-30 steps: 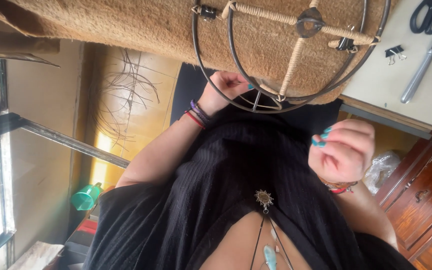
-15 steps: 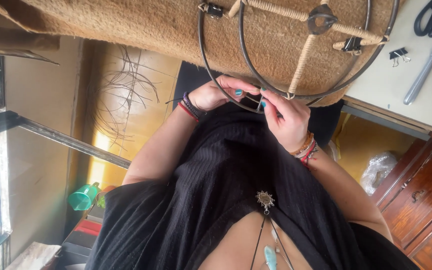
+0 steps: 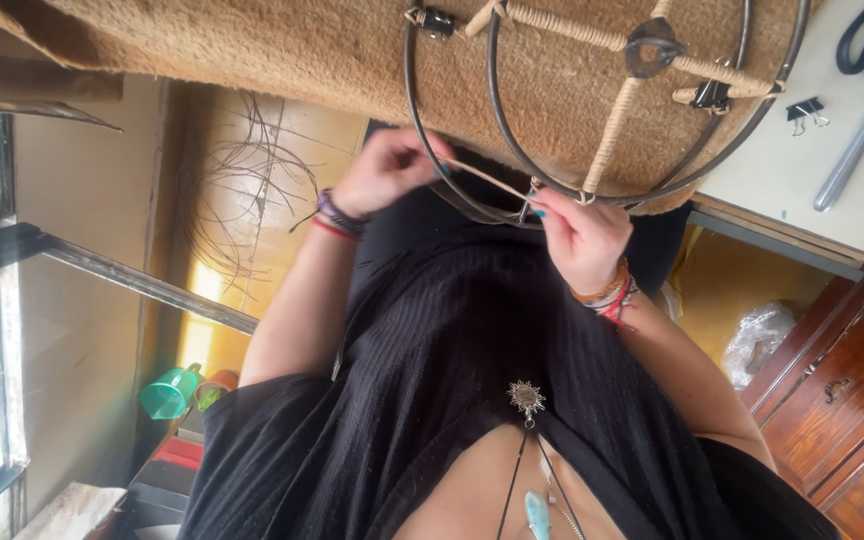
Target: Wrapping a thin cord or twine around a circular metal frame to create a decorative item or furniture component.
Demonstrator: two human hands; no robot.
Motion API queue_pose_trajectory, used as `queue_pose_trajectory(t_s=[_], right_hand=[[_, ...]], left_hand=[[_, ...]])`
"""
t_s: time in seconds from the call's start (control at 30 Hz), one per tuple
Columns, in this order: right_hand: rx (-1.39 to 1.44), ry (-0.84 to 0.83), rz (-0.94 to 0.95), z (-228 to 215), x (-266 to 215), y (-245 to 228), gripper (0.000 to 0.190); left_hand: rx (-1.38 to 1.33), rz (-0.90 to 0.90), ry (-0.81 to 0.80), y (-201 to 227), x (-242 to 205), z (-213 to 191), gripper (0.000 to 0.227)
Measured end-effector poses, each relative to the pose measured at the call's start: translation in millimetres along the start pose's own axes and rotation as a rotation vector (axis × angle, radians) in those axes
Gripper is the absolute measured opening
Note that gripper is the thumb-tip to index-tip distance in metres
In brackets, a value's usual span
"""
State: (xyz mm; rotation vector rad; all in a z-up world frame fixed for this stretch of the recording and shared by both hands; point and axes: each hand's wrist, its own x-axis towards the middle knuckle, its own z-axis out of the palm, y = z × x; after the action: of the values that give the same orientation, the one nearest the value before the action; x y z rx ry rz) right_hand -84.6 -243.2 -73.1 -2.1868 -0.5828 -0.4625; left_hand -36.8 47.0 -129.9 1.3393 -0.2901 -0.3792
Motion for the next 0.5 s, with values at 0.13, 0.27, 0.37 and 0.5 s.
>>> queue_pose_trajectory(t_s=[0.13, 0.27, 0.37, 0.5], right_hand=[[0.131, 0.076, 0.094, -23.8, 23.4, -17.1, 0.021], [0.636, 0.13, 0.289, -28.7, 10.9, -10.6, 0.036], [0.646, 0.016, 0.301, -47.9, -0.3, 5.9, 0.037], [0.246, -0.186, 0.246, -66.7, -4.3, 29.7, 0.032]], left_hand=[[0.566, -0.049, 0.412, -11.2, -37.2, -24.5, 0.03], [0.645, 0.306, 0.679, 21.0, -48.4, 25.8, 0.017], [0.189, 0.056, 0.302, -5.8, -36.7, 69.8, 0.022], [-0.698, -0.214, -0.167, -33.9, -5.4, 109.2, 0.05]])
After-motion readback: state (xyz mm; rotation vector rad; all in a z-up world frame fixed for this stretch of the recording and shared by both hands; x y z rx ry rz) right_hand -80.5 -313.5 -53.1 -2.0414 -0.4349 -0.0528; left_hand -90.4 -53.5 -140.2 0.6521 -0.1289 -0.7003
